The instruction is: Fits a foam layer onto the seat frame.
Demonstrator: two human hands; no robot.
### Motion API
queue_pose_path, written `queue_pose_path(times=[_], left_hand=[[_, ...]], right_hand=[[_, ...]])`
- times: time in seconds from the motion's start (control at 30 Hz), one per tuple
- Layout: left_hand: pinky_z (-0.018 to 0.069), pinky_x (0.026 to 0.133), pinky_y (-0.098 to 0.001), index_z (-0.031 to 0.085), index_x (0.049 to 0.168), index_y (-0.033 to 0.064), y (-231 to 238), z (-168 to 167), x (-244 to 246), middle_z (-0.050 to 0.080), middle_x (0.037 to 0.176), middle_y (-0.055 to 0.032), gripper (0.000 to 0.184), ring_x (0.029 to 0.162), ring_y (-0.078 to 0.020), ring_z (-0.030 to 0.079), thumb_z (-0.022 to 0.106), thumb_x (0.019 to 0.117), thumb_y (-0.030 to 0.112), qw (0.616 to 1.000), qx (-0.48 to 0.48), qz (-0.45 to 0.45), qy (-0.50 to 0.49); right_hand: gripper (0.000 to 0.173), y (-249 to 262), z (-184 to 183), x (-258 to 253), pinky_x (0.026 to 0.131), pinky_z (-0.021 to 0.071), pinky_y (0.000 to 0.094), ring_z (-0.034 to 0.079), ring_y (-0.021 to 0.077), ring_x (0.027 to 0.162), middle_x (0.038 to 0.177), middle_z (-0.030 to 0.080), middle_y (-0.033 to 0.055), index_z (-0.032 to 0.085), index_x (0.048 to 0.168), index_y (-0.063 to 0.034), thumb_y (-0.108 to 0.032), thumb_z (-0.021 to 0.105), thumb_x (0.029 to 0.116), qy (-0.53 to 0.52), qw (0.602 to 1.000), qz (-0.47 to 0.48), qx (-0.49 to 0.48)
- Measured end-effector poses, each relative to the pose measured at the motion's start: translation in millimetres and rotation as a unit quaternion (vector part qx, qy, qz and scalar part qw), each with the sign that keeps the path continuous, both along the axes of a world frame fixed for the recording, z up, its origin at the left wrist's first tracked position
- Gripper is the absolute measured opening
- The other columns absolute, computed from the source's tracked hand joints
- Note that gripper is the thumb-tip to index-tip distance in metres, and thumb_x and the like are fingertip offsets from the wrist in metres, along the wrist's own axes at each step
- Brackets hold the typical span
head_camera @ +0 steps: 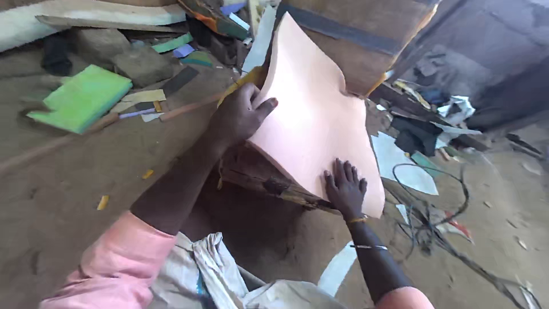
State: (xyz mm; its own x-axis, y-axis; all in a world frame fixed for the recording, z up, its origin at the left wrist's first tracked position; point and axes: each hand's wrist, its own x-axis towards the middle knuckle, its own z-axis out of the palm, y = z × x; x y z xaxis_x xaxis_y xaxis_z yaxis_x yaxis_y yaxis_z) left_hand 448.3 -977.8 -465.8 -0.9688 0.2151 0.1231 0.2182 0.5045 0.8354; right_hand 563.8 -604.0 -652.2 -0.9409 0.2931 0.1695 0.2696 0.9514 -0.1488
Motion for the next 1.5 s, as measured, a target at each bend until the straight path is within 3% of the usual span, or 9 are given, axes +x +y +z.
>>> queue_pose_path(times=[0.1,0.3,0.47,0.63,0.97,1.2,1.37,1.43,1.5], left_hand=[[0.0573,0.076,-0.0495,0.062,0.117,0.008,-2.2,-5.8,-1.0,0.067,0.094,-0.01,0.044,0.082,-0.0222,0.067,0.06,0.1012,0.049,0.999,0.038,-0.016,0.006],[0.0573,0.076,-0.0504,0.06,0.118,0.0062,-28.6,-56.9,-4.3,0.066,0.094,-0.0127,0.044,0.08,-0.0242,0.067,0.059,0.1027,0.047,0.997,0.06,0.021,-0.043],[0.0539,0.08,-0.0573,0.059,0.122,0.0024,-42.0,-92.0,-5.6,0.066,0.098,-0.0182,0.046,0.085,-0.0316,0.066,0.057,0.1042,0.045,0.997,0.03,0.046,-0.063],[0.0553,0.082,-0.0555,0.059,0.125,0.0039,-45.4,-118.3,-4.0,0.067,0.099,-0.0172,0.047,0.087,-0.03,0.068,0.056,0.1046,0.047,0.994,0.043,0.065,-0.073],[0.0534,0.088,-0.0576,0.055,0.131,0.0013,-47.7,-132.5,0.5,0.066,0.108,-0.0216,0.049,0.096,-0.0342,0.067,0.056,0.1056,0.043,0.99,0.033,0.076,-0.118],[0.0532,0.094,-0.0586,0.054,0.135,0.0009,-52.2,-163.3,-5.3,0.067,0.116,-0.022,0.053,0.105,-0.035,0.068,0.056,0.105,0.044,0.988,0.021,0.077,-0.129],[0.0528,0.096,-0.0573,0.054,0.137,0.0028,-55.0,-178.8,-9.1,0.067,0.118,-0.0217,0.051,0.107,-0.0344,0.067,0.057,0.1052,0.043,0.986,0.05,0.065,-0.148],[0.0543,0.095,-0.0553,0.056,0.136,0.0044,-60.5,-194.3,-15.6,0.067,0.118,-0.0197,0.049,0.107,-0.0311,0.068,0.058,0.1042,0.042,0.989,0.08,0.042,-0.12],[0.0544,0.099,-0.0498,0.061,0.135,0.0047,-72.4,-210.2,-24.6,0.065,0.127,-0.0173,0.046,0.114,-0.0267,0.065,0.057,0.1046,0.038,0.987,0.141,0.001,-0.075]], right_hand=[[0.072,-15.8,-10.4,2.4,0.122,0.0143,0.0689,0.027,0.0323,0.156,0.166,0.036,0.006,0.042,0.158,-0.0324,-0.072,0.024,0.1005,0.026,0.998,-0.062,0.016],[0.067,-29.7,-18.3,-2.7,0.123,0.0152,0.0658,0.03,0.0298,0.155,0.165,0.039,0.0029,0.043,0.157,-0.0355,-0.068,0.024,0.1017,0.036,0.993,-0.094,0.061],[0.067,-55.1,-20.8,-7.1,0.123,0.0146,0.0663,0.025,0.028,0.157,0.168,0.033,0.0029,0.034,0.161,-0.0335,-0.066,0.022,0.1036,0.025,0.997,-0.048,0.054],[0.07,-100.3,-14.5,-20.6,0.124,0.0147,0.0666,0.019,0.0268,0.159,0.171,0.025,0.0002,0.027,0.164,-0.0334,-0.067,0.026,0.103,0.036,0.999,-0.01,0.033],[0.069,-154.1,2.7,-46.0,0.118,0.009,0.0775,0.01,0.0298,0.16,0.174,0.015,-0.0001,0.018,0.165,-0.0375,-0.067,0.023,0.1036,-0.006,0.996,0.091,0.02],[0.079,-173.5,17.5,-61.9,0.111,0.0058,0.086,0.006,0.0336,0.16,0.175,0.01,0.0007,0.014,0.165,-0.0424,-0.08,0.021,0.0961,-0.052,0.991,0.123,0.004],[0.095,-211.1,16.7,-81.4,0.11,0.0055,0.0874,0.004,0.036,0.16,0.175,0.006,0.0005,0.012,0.165,-0.0447,-0.092,0.03,0.0845,-0.058,0.986,0.156,0.026],[0.101,-233.8,11.2,-95.4,0.11,0.007,0.0873,0.007,0.0382,0.159,0.175,0.009,0.0015,0.013,0.163,-0.0502,-0.1,0.03,0.0757,-0.057,0.984,0.157,0.055],[0.1,-241.7,8.9,-102.7,0.109,0.0098,0.0876,0.009,0.0379,0.159,0.174,0.01,0.0,0.013,0.162,-0.0515,-0.1,0.029,0.0756,-0.054,0.983,0.166,0.055]])
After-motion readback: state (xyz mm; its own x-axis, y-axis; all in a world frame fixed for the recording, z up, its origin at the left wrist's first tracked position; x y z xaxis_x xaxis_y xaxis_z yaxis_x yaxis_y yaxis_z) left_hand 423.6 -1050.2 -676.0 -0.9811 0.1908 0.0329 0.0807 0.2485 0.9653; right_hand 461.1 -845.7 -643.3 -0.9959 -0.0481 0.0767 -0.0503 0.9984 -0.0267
